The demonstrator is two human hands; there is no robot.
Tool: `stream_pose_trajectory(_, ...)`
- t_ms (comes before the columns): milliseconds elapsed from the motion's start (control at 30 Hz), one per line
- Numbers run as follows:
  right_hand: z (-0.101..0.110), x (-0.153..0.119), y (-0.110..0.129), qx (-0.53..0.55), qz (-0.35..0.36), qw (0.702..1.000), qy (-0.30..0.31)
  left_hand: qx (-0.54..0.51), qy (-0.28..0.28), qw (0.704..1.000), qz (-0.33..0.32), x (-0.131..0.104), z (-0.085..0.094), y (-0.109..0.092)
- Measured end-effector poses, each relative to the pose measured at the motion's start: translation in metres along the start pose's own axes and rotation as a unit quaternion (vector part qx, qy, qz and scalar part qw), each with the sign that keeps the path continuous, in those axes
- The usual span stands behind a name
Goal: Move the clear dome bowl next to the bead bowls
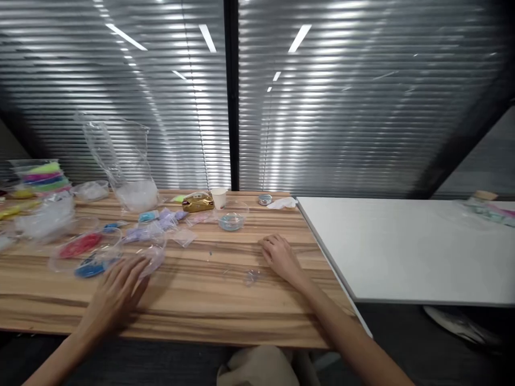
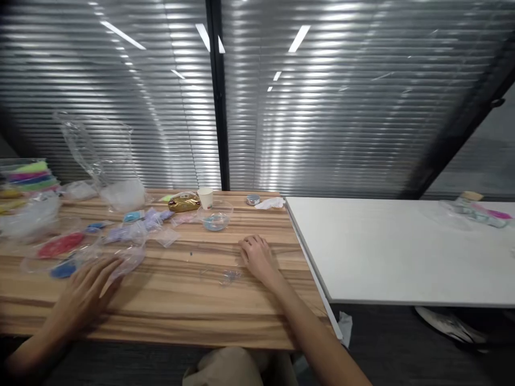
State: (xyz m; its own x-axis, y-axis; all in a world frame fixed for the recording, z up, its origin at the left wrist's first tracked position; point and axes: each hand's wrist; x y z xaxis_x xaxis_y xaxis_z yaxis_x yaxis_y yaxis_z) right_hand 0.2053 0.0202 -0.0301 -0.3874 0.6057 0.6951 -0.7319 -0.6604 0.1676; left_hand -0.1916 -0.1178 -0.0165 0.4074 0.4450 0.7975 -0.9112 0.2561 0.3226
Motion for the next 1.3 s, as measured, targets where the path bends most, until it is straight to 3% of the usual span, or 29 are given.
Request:
stream_pose_trajectory(67,0.0,0.0,-0.001,-0.004,-0.014,1.0,-0.003,-0.065,0.014,0.998,-0.024,0.007,-0.002,-0.024)
stream_pose_trajectory(100,-0.001,-0.001,-0.001,-0.006,-0.021,1.0,-0.005,-0.095,0.048,0.994,-0.025,0.011,-0.005,-0.037)
stream_pose_trajectory(233,-0.008,-0.006,-0.004,-0.008,-0.03,0.999,-0.009,-0.152,0.201,0.965,0.075,0.031,-0.038,-0.076)
stream_pose_trajectory(333,-0.014,-0.01,-0.005,-0.004,-0.028,1.0,-0.003,-0.183,0.245,0.944,0.126,0.051,-0.077,-0.087)
stream_pose_trajectory(467,-0.017,-0.012,-0.005,0.007,-0.026,1.0,0.015,-0.235,0.292,0.92,0.117,0.079,-0.118,-0.095)
stream_pose_trajectory(633,-0.015,-0.011,-0.001,0.008,-0.031,0.999,0.022,-0.323,0.306,0.888,0.12,0.097,-0.128,-0.1)
stream_pose_trajectory(767,-0.011,-0.01,0.002,0.004,-0.035,0.999,0.04,-0.427,0.298,0.824,0.224,0.099,-0.123,-0.091)
stream_pose_trajectory(867,-0.009,-0.009,0.002,0.008,-0.048,0.997,0.055,-0.498,0.251,0.784,0.272,0.098,-0.127,-0.083)
stream_pose_trajectory(1000,-0.01,-0.006,-0.001,0.004,-0.057,0.997,0.06,-0.498,0.193,0.798,0.28,0.101,-0.143,-0.081)
stream_pose_trajectory(1133,-0.011,-0.005,-0.004,0.0,-0.055,0.997,0.057,-0.459,0.188,0.832,0.25,0.112,-0.157,-0.086)
stream_pose_trajectory(1300,-0.008,-0.004,-0.004,0.003,-0.044,0.997,0.061,-0.463,0.183,0.834,0.237,0.122,-0.161,-0.092)
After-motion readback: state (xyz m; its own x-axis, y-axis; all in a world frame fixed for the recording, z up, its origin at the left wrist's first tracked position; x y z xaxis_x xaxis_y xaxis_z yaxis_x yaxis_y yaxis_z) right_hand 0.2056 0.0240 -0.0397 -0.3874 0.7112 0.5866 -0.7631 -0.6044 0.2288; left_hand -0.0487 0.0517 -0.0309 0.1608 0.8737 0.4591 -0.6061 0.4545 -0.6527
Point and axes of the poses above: each hand's wrist, its own x-axis towards the middle knuckle, its own z-axis out of the back of the hand, y = z × x, and after that the axes turned 15 degrees about -y, right-handed
